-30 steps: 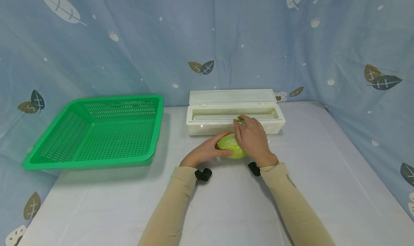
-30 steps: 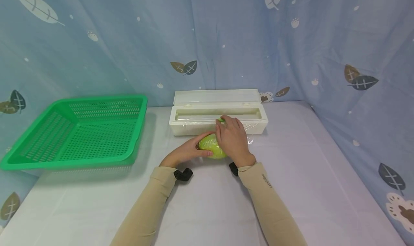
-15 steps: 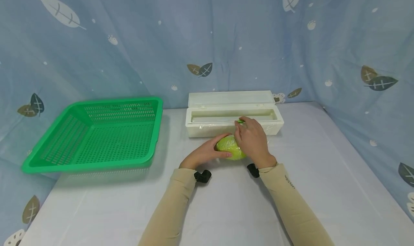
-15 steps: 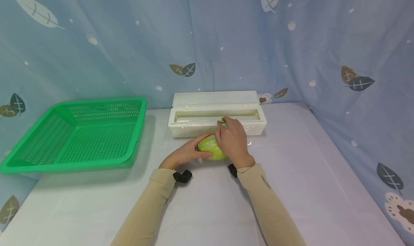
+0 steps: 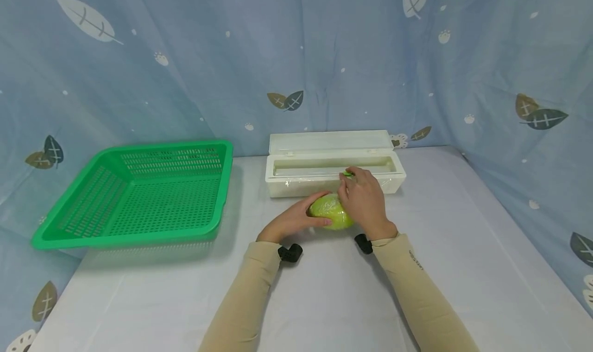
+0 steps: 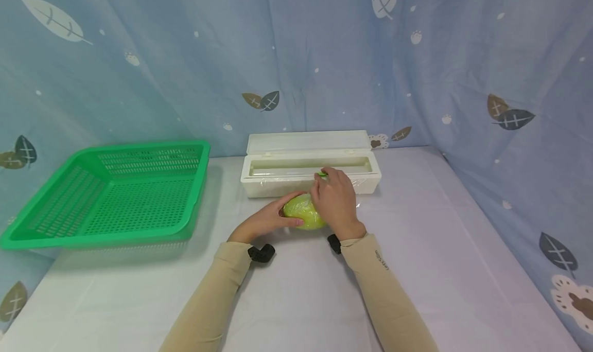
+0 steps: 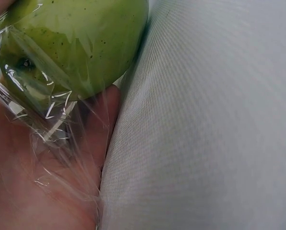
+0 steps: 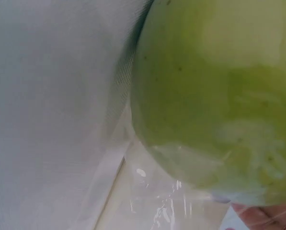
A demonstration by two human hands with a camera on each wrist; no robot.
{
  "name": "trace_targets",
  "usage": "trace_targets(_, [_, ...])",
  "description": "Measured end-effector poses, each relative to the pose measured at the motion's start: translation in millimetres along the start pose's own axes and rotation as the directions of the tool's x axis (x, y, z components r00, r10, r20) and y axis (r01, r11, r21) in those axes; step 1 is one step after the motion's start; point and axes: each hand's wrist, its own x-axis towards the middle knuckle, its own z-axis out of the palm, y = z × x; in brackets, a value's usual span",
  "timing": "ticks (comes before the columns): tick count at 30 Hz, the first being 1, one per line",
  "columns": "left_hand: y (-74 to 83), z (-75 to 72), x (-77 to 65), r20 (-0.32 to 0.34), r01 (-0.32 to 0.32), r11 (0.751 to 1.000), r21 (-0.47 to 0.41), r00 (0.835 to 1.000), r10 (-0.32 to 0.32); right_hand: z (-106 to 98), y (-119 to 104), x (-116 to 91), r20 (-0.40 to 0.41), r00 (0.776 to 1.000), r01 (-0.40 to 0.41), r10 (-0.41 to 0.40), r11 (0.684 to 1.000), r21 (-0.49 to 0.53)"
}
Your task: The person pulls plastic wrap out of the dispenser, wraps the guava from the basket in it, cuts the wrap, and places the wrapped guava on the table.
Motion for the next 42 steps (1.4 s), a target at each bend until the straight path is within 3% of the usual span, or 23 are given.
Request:
trace_targets(14, [-0.9,0.2,-0.4,0.0,-0.025,1.0,0.006,1.0,0.025,-2,10,0,-0.017,1.0,-0.025,0.025,1.0,0.018])
trace_targets(42, [1.1,-0.9,-1.5,0.011,-0.002,1.0,0.012,1.0,0.001,-14,22,1,-0.024,0.996,-0.083,0.083,0.997,0.009])
